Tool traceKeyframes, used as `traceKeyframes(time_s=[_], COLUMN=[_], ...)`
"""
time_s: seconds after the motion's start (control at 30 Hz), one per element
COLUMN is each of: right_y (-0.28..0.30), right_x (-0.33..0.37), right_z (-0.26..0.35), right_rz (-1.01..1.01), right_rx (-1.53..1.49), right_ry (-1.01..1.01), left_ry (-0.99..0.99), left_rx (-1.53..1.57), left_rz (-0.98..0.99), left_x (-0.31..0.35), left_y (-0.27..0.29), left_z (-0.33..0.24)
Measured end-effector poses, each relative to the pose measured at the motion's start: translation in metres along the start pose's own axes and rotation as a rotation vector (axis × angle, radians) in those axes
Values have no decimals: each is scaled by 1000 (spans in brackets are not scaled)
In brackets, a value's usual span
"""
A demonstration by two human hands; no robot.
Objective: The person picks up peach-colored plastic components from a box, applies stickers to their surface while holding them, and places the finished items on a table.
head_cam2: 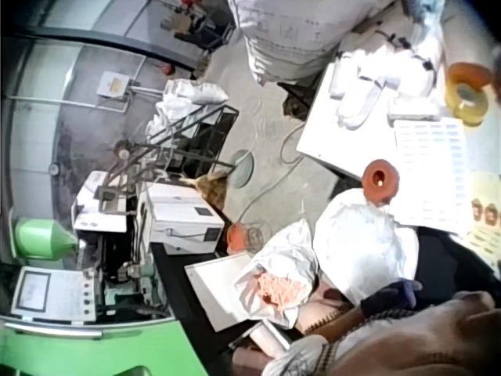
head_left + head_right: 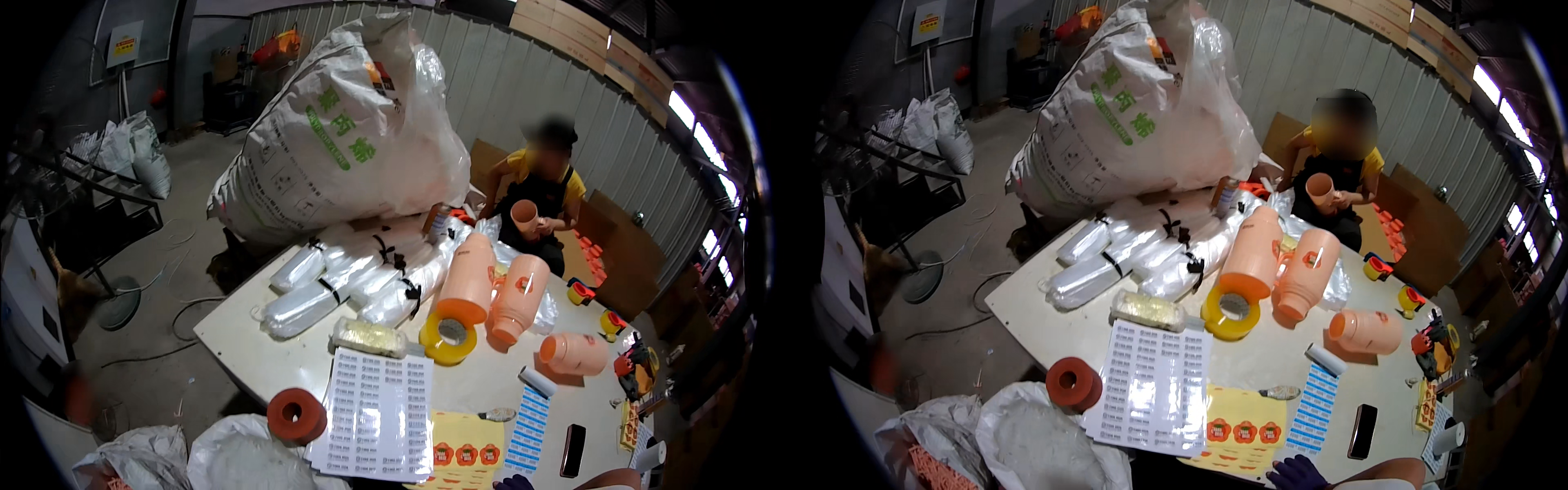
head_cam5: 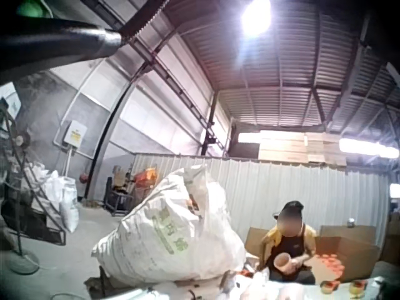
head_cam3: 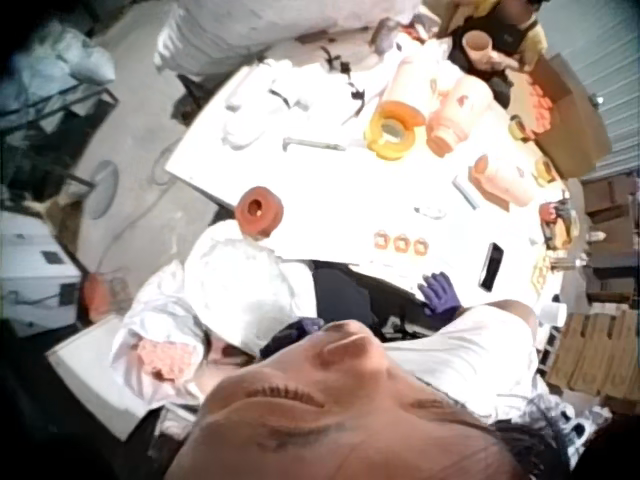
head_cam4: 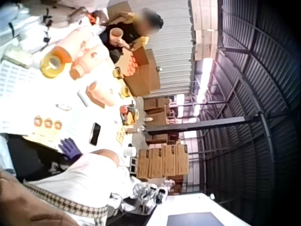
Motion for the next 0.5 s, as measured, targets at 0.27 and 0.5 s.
traceKeyframes(time_s=[0.27, 0.5], right_y=[33, 26], right_x=[-5, 7], right_z=[0, 2], right_rz=[63, -61], right_rx=[-154, -66], right_ry=[4, -1], left_ry=[279, 613], left_rx=[-306, -696], left_rz=[-86, 122], left_x=[0, -11], left_y=[-37, -26], left_z=[24, 62])
Point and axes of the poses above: each hand's wrist, its own x-axis away from the middle knuckle, its own y-axis out of the back of the hand, z = x × y, the point moved 3 cm from there along -x, towards the middle knuckle, and after that the axes turned 12 degrees about x, right-handed, at the moved point
